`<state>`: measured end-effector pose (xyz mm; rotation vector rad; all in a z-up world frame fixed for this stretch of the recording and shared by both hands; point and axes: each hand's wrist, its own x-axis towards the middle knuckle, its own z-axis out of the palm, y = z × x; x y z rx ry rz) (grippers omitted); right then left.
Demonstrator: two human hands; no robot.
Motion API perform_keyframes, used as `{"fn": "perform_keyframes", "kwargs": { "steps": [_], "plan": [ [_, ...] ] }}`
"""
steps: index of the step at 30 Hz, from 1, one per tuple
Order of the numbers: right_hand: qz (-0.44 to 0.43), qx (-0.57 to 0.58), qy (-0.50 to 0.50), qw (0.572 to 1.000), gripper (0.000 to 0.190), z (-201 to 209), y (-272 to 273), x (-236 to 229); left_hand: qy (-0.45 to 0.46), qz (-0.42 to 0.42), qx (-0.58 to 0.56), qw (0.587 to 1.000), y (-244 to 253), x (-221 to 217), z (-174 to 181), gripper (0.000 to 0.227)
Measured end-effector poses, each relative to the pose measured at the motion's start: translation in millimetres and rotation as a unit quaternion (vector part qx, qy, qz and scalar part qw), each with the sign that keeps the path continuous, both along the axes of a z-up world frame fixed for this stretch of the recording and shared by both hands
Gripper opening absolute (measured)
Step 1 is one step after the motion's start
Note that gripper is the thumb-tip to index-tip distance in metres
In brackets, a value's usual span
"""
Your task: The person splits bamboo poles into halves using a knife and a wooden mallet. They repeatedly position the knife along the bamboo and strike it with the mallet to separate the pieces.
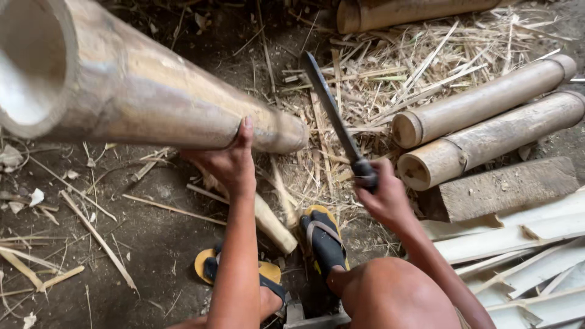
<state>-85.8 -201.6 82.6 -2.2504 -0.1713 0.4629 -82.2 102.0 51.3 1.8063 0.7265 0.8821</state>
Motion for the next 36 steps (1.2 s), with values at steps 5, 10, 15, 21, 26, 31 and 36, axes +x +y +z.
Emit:
{"fn": "perform_keyframes", "kwargs": {
  "steps": [5,10,15,21,26,31,36],
  "plan": [
    [-0.011,0.014,0.116,0.993,0.040,-47,66,58,-0.124,-0.056,-0.063,0.989,-4,-9,3,0.148],
    [-0.011,-0.091,0.206,0.974,0.032,-109,89,58,-0.089,-0.027,-0.057,0.994,-6,4,-11,0.151],
    [-0.012,-0.039,0.104,0.994,0.019,-91,81,61,-0.091,-0.046,-0.026,0.994,-19,10,-12,0.139],
    [0.028,0.188,-0.274,0.943,0.022,-36,81,69,-0.106,-0.103,-0.099,0.984,-28,6,9,0.133],
    [-0.041,-0.032,0.083,0.995,0.020,-109,100,59,-0.146,-0.105,-0.128,0.975,-22,2,25,0.130],
    [-0.055,-0.035,0.145,0.987,0.018,-112,88,54,-0.138,-0.152,-0.111,0.972,-18,2,24,0.125],
    [-0.036,0.099,-0.075,0.992,0.021,-25,87,59,-0.119,-0.151,-0.138,0.972,-11,-4,12,0.118]
  ]
}}
